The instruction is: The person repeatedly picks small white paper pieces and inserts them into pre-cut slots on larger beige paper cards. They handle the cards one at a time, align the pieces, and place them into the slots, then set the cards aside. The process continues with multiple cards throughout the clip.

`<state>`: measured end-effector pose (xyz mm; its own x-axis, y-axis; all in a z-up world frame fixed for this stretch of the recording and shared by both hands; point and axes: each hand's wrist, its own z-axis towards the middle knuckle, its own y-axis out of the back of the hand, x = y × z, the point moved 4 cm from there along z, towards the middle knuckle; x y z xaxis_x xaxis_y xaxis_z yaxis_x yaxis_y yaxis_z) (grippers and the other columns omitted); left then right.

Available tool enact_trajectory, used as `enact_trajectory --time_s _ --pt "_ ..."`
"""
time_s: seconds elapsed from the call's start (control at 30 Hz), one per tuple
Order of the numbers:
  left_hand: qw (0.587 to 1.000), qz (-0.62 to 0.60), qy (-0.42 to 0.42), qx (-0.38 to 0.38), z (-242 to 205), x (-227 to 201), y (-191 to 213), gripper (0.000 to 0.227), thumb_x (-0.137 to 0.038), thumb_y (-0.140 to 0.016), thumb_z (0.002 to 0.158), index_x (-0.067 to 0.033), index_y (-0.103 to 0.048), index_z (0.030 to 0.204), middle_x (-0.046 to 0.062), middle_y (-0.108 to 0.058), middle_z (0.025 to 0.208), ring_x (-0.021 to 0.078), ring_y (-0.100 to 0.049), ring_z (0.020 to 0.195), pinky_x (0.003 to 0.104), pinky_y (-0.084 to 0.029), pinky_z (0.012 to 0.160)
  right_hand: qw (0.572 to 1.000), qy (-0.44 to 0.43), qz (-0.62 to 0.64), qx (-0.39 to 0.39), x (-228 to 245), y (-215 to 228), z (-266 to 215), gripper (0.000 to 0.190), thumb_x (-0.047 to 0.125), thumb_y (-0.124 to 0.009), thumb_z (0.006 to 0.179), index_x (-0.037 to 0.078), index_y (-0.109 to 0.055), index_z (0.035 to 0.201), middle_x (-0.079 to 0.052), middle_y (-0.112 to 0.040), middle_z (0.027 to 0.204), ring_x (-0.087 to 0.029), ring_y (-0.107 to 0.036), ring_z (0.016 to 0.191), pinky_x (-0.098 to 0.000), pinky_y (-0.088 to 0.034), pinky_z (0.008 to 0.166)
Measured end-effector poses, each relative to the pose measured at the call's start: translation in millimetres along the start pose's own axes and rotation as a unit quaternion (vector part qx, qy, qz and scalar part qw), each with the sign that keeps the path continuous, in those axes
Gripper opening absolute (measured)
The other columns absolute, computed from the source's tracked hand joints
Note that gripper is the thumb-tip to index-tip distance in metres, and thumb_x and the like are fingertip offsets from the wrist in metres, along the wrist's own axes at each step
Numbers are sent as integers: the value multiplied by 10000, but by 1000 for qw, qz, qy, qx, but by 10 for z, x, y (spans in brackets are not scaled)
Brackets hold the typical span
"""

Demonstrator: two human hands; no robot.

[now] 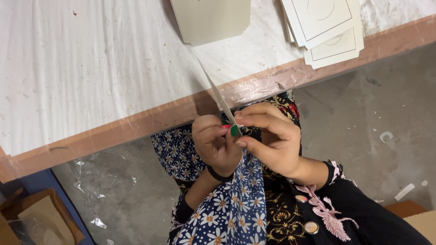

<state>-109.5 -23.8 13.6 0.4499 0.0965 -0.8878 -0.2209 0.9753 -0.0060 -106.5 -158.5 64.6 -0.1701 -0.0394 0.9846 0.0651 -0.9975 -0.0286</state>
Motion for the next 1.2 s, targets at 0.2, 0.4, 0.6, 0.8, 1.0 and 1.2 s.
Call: enact_trajectory --time_s 0.2,0.4,0.6,0.8,1.0,1.2 --pt "999 29 -24 14 8 -22 10 211 -168 -695 996 -105 -510 1076 79 -560 1081 199 -562 924 298 -477 796 999 -33 30 -17 -114 58 -106 210 -67 -753 946 -1 -701 1139 -137 -672 1150 -218 -688 1120 -337 -555 1028" --pt "1000 -2 29 11 23 27 7 183 -171 -646 1052 -59 -503 1069 82 -575 1058 171 -564 902 261 -485 767 992 -69 103 22 -91 95 25 267 37 -686 953 -47 -654 1205 -129 -666 1210 -203 -632 1181 -328 -492 1078" --pt "999 -20 19 19 58 15 -15 180 -166 -642 1061 -56 -500 1066 92 -586 1032 170 -568 897 263 -485 771 973 -145 174 43 -198 107 50 114 -6 -660 1021 -50 -681 1125 -115 -684 1119 -179 -641 1051 -320 -510 963" --pt "999 -23 23 43 120 -3 -20 162 -158 -628 1057 -52 -506 1048 103 -609 1011 166 -577 861 263 -490 741 989 -98 96 48 -48 91 188 142 -42 -658 976 -37 -655 1118 -95 -639 1134 -165 -606 1094 -295 -484 991" --pt "995 -66 54 52 42 112 -47 171 -189 -611 1072 -56 -504 1080 95 -613 1034 146 -570 859 251 -494 732 985 -138 86 60 -179 124 140 46 -35 -644 974 -16 -639 1016 -78 -617 1058 -128 -571 969 -259 -466 870" --pt "993 79 -85 34 127 -16 47 216 -157 -684 1028 -76 -487 1068 71 -596 994 230 -596 878 365 -480 827 986 -136 93 37 -112 10 72 44 17 -635 1024 -1 -623 1062 -80 -621 1100 -160 -590 1047 -293 -483 978"
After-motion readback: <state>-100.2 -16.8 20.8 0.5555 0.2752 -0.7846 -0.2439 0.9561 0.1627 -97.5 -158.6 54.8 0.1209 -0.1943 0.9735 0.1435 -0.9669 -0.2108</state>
